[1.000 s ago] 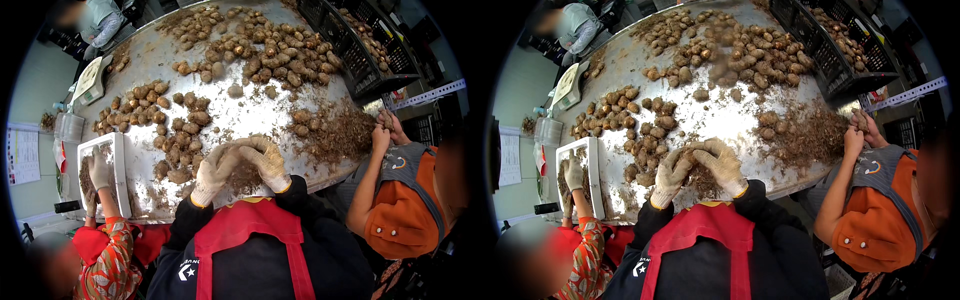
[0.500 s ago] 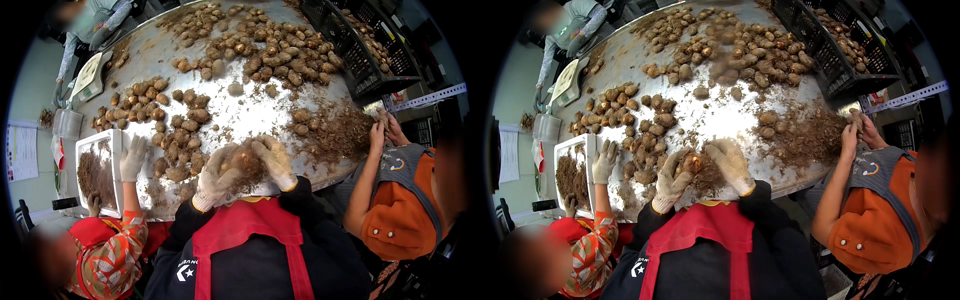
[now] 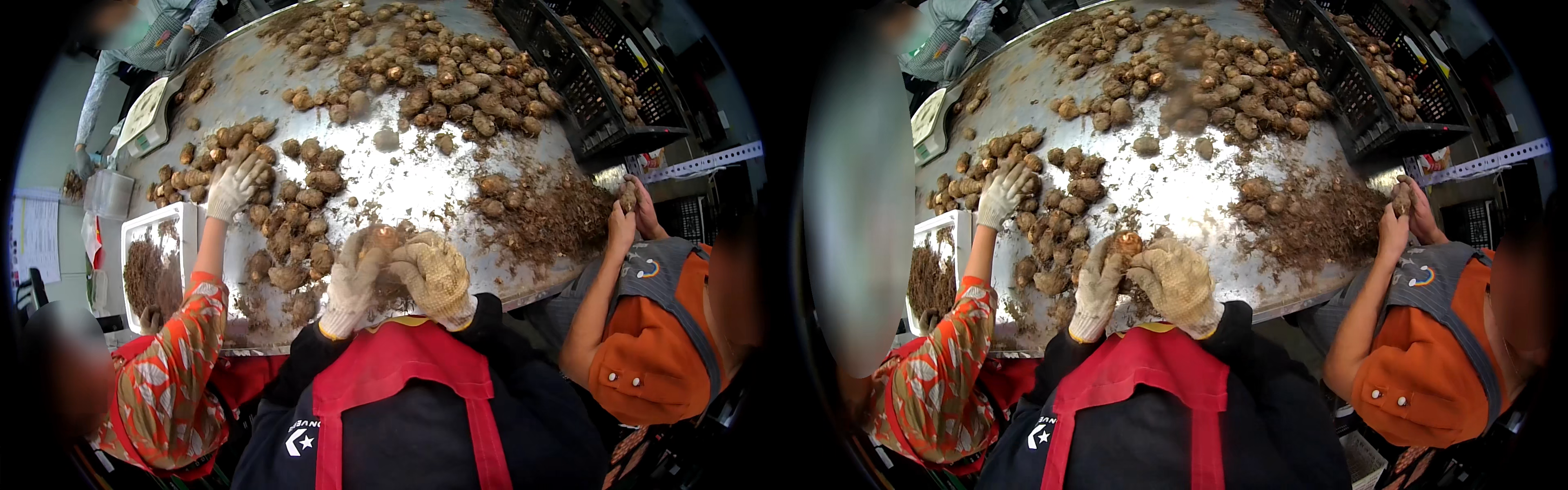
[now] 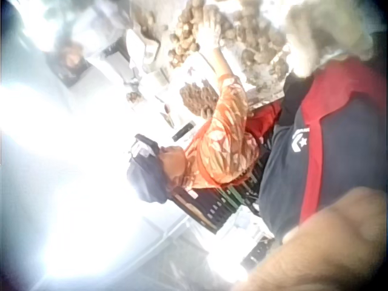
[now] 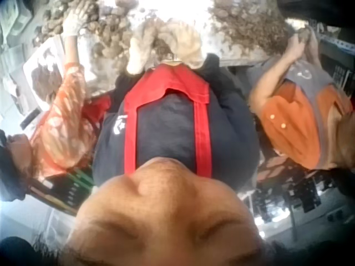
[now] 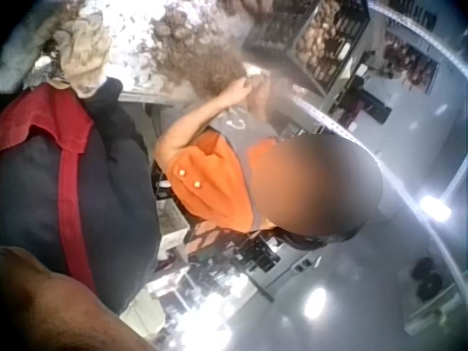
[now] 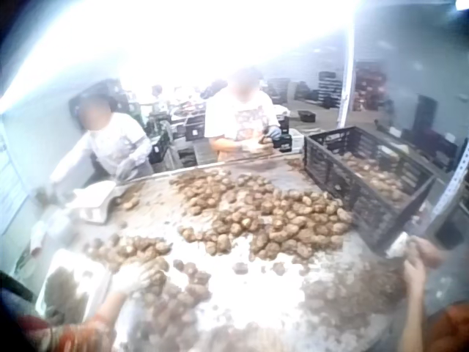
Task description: The person stands at a large metal table and repeatedly picks up chestnuts, peels off the outer husks by hand, and places the peeled nuts into a white tray. Other workers perform the same task nearby.
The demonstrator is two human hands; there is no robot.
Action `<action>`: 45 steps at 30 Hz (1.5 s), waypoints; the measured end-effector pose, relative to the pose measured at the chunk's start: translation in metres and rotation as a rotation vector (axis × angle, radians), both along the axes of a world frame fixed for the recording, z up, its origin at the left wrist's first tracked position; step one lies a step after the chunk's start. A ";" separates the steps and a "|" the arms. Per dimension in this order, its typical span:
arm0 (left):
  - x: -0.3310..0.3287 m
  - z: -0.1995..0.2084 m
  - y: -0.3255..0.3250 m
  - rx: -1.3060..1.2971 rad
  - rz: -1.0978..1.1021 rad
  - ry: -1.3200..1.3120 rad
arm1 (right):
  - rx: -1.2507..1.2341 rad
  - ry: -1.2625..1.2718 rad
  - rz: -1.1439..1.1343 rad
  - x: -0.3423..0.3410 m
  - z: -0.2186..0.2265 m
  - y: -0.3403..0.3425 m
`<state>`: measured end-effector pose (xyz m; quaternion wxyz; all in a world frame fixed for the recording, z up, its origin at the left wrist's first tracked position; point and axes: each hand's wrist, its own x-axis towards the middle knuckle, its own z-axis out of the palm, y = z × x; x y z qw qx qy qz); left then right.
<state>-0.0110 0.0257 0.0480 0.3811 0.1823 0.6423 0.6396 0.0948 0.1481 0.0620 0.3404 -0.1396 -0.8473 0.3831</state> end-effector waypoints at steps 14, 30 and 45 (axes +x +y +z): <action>-0.002 -0.006 -0.005 0.023 -0.023 -0.033 | -0.084 -0.069 0.052 -0.004 -0.001 0.004; -0.008 0.021 -0.001 -0.132 -0.245 0.367 | -0.373 -0.320 0.087 -0.008 0.004 0.018; 0.005 -0.007 -0.016 0.017 -0.160 0.155 | -0.913 -0.409 0.132 -0.002 -0.027 0.040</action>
